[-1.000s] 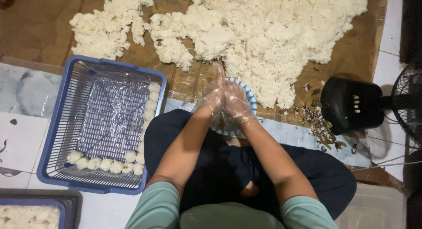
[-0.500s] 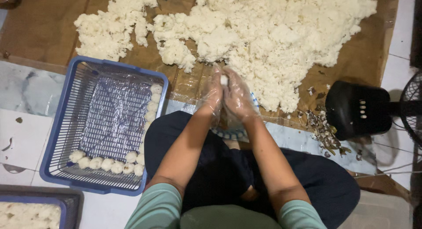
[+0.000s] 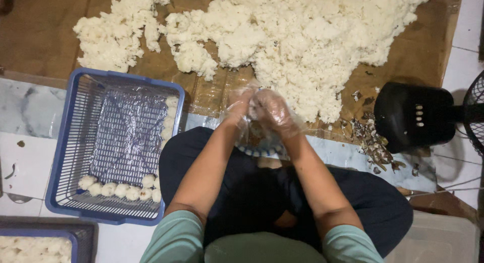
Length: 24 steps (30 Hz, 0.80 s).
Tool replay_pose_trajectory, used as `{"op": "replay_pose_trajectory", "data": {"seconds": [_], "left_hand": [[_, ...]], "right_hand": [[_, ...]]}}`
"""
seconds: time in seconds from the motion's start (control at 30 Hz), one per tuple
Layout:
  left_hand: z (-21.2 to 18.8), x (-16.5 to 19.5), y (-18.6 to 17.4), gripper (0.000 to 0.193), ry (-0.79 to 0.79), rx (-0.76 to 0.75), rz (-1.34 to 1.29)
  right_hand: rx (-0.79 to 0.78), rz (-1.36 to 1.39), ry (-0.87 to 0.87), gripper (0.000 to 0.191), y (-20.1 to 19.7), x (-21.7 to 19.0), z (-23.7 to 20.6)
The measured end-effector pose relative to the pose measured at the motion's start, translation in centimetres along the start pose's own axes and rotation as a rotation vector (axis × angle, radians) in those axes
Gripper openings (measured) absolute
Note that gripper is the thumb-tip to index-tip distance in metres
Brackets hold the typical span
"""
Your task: The person scoops a white dough-like material, rolls it into a ball, coats it in a brown granular mixture, and places the finished ball into a blue plastic basket. This process is repeated multiple times.
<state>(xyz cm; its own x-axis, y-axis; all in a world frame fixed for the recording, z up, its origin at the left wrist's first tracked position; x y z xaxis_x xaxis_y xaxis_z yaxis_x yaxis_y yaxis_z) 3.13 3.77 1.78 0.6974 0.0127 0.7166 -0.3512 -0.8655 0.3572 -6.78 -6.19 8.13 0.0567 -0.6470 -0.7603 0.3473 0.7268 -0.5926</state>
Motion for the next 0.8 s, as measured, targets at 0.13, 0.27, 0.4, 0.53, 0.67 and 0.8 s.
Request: {"op": "replay_pose_trajectory", "data": {"seconds": [0.13,0.27,0.4,0.53,0.67,0.8], "left_hand": [[1.5,0.0,0.2,0.062,-0.188,-0.103,-0.045],[1.9,-0.1,0.6,0.067,-0.212,-0.184,-0.11],[0.5,-0.2,0.9,0.055,-0.124,-0.188,-0.036],[-1.6,0.5,2.6,0.046,0.023,-0.261,0.176],[-3.9,1.8,5.2,0.045,0.194,-0.253,0.298],[-6.0,5.6,4.2,0.055,0.286,-0.257,0.146]], "right_hand": [[0.159,-0.541,-0.227,0.016,-2.9,4.6,-0.9],[-0.103,-0.548,0.587,0.018,-8.5,8.5,-3.6],[-0.066,-0.638,0.84,0.023,-11.0,10.3,-6.9],[-0.223,-0.849,0.903,0.026,-8.6,12.2,-8.4],[-0.316,-0.934,0.934,0.03,-7.8,14.1,-8.2],[-0.428,-0.981,0.929,0.034,-7.6,15.4,-7.8]]}}
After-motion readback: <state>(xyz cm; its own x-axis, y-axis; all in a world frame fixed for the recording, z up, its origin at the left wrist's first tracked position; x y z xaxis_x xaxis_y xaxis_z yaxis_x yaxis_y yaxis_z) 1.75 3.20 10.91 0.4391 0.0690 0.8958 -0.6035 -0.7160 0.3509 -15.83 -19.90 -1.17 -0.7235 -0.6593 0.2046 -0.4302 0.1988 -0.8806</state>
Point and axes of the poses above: each hand's wrist, its own z-axis towards the middle knuckle, its own y-axis out of the palm, x = y × z, the point moved 1 cm from there along z, towards the middle knuckle, and after that the axes turned 5 degrees about -y, right-handed, at the moved point
